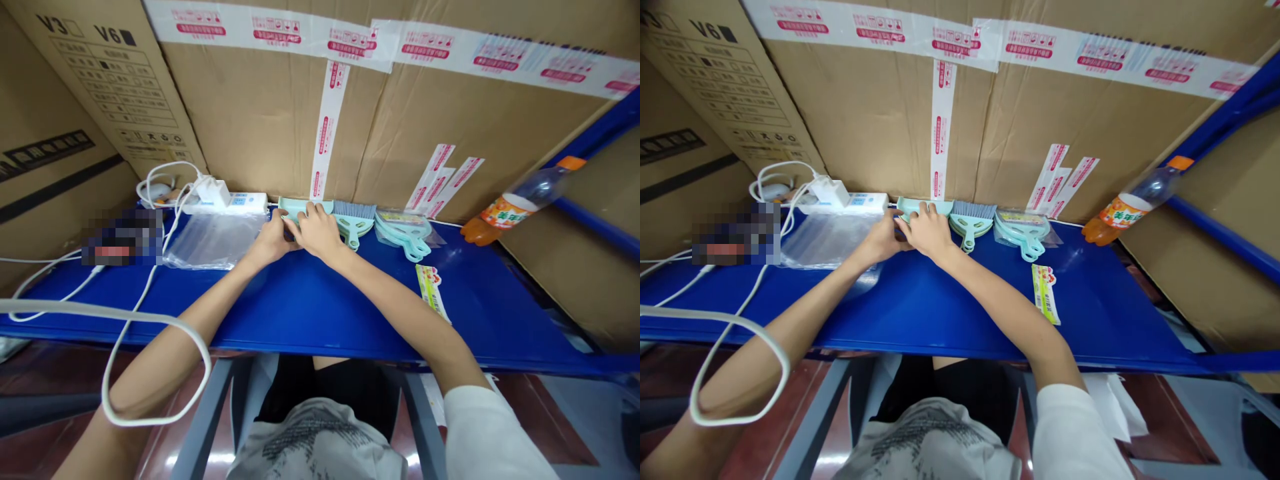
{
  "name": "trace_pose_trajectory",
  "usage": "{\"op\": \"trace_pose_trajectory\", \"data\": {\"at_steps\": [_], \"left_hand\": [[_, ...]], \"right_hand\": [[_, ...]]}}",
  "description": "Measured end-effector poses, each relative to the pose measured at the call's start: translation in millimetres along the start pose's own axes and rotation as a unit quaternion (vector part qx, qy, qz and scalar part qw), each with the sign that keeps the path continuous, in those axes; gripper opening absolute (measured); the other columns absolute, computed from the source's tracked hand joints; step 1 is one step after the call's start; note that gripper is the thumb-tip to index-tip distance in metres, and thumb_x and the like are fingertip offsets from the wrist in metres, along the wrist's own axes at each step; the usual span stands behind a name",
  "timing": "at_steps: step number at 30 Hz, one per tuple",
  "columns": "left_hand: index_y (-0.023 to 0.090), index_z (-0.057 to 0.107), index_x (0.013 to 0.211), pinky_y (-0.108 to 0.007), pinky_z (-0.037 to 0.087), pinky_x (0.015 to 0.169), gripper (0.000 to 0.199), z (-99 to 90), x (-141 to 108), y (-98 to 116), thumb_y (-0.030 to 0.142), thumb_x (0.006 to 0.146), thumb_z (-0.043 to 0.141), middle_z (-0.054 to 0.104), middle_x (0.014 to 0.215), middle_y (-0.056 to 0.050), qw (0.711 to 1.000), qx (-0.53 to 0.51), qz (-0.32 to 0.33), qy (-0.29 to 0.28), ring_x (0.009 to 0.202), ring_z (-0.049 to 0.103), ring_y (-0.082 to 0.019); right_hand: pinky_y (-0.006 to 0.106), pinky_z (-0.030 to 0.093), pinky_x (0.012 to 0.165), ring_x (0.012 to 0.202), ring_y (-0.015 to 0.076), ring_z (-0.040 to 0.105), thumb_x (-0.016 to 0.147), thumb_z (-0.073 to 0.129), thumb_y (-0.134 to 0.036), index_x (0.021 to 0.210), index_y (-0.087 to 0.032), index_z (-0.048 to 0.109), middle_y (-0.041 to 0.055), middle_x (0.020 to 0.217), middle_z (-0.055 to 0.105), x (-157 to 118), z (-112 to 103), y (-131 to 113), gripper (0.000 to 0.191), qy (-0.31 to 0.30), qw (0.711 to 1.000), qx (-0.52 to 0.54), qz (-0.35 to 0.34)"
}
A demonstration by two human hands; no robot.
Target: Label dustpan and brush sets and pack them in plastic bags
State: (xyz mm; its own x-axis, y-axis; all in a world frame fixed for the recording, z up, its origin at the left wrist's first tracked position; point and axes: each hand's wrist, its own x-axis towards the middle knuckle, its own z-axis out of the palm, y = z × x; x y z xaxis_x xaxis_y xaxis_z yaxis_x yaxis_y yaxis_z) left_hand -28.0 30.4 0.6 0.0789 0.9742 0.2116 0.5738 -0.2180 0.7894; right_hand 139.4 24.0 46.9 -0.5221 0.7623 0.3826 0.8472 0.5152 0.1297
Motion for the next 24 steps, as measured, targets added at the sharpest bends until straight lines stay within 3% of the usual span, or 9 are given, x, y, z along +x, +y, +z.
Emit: {"op": "trace_pose_trajectory", "data": {"at_steps": [6,12,16,20,24], "left_hand": [[0.023,0.05,0.134,-0.047,0.063,0.087,0.082,0.5,-1.9,0.5,0.026,0.067,0.097,0.075,0.092,-0.002,1.0,0.019,0.025,0.004,0.088,0.079,-0.03],[0.025,0.065,0.132,-0.047,0.063,0.092,0.068,3.8,-8.6,5.9,0.029,0.073,0.099,0.061,0.127,-0.009,0.995,0.062,0.071,0.027,0.076,0.071,-0.016],[0.025,0.075,0.116,-0.049,0.063,0.096,0.045,6.6,-11.3,5.7,0.025,0.077,0.097,0.053,0.132,-0.009,0.989,0.093,0.11,0.017,0.079,0.069,-0.015],[0.022,0.078,0.107,-0.049,0.065,0.093,0.031,8.6,-8.2,-1.3,0.025,0.08,0.093,0.055,0.13,-0.009,0.979,0.141,0.147,0.007,0.082,0.068,-0.018],[0.021,0.08,0.101,-0.048,0.067,0.09,0.027,9.1,-3.4,-8.5,0.037,0.082,0.092,0.057,0.13,-0.011,0.978,0.126,0.166,-0.002,0.08,0.068,-0.018]], "right_hand": [[0.031,0.056,0.089,0.122,0.0257,0.064,0.12,0.036,-0.046,0.128,-0.014,0.071,0.0149,0.126,0.073,-18.2,-5.1,9.9,0.048,-0.001,0.999,0.035,-0.01],[0.034,0.048,0.075,0.113,0.0319,0.068,0.116,0.037,-0.039,0.126,-0.017,0.071,0.0183,0.129,0.069,-75.2,-19.7,55.5,0.043,-0.004,0.996,0.004,0.089],[0.035,0.047,0.07,0.095,0.0289,0.071,0.112,0.047,-0.047,0.133,-0.016,0.067,0.0185,0.136,0.065,-103.4,-13.3,75.2,0.042,-0.029,0.99,-0.002,0.135],[0.037,0.056,0.077,0.085,0.0239,0.07,0.102,0.067,-0.038,0.127,-0.015,0.068,0.0174,0.136,0.062,-106.8,0.7,82.5,0.034,-0.036,0.989,0.056,0.129],[0.039,0.061,0.092,0.093,0.0242,0.073,0.1,0.066,-0.023,0.109,-0.013,0.075,0.0169,0.13,0.062,-104.1,13.1,86.6,0.015,-0.023,0.987,0.119,0.102]]}}
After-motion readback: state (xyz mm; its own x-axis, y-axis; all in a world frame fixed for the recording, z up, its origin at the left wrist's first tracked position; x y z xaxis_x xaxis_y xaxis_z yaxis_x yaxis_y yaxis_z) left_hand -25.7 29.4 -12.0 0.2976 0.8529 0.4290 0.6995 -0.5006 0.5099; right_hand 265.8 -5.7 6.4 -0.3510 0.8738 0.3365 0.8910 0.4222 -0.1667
